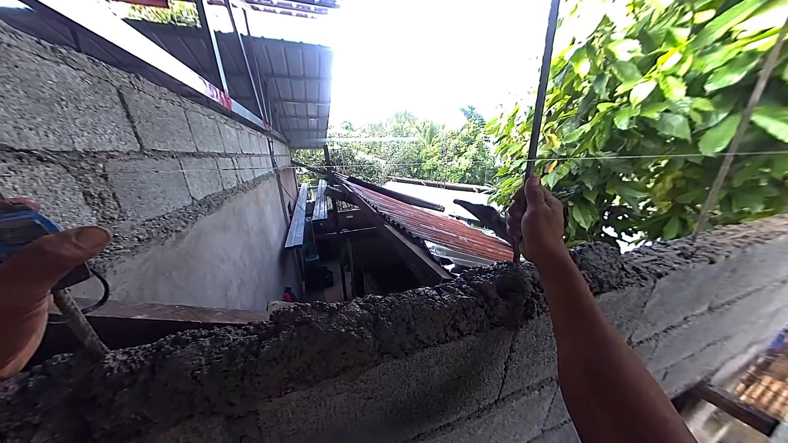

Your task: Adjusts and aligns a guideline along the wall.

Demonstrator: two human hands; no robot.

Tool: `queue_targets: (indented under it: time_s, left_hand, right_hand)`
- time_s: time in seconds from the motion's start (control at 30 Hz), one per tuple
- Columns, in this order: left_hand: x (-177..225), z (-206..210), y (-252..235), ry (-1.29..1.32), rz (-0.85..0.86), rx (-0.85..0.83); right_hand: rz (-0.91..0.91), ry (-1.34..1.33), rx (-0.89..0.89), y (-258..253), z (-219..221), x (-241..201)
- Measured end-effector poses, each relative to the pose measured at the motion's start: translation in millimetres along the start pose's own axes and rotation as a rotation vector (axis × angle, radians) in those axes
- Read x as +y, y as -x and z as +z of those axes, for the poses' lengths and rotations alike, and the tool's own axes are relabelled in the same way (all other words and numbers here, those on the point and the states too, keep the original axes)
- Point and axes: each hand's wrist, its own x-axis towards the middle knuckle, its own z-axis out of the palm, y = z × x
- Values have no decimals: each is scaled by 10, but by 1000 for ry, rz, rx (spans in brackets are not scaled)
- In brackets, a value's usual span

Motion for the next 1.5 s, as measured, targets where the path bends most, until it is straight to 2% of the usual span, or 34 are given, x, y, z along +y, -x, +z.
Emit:
queue_targets:
  time_s: [0.5,1.5]
  left_hand:
    - [242,84,43,-33,-15,5]
    - [123,25,12,-89,-38,30]
  right_hand:
    - [5,16,-7,18,0,-9]
    - [15,39,10,20,4,-17]
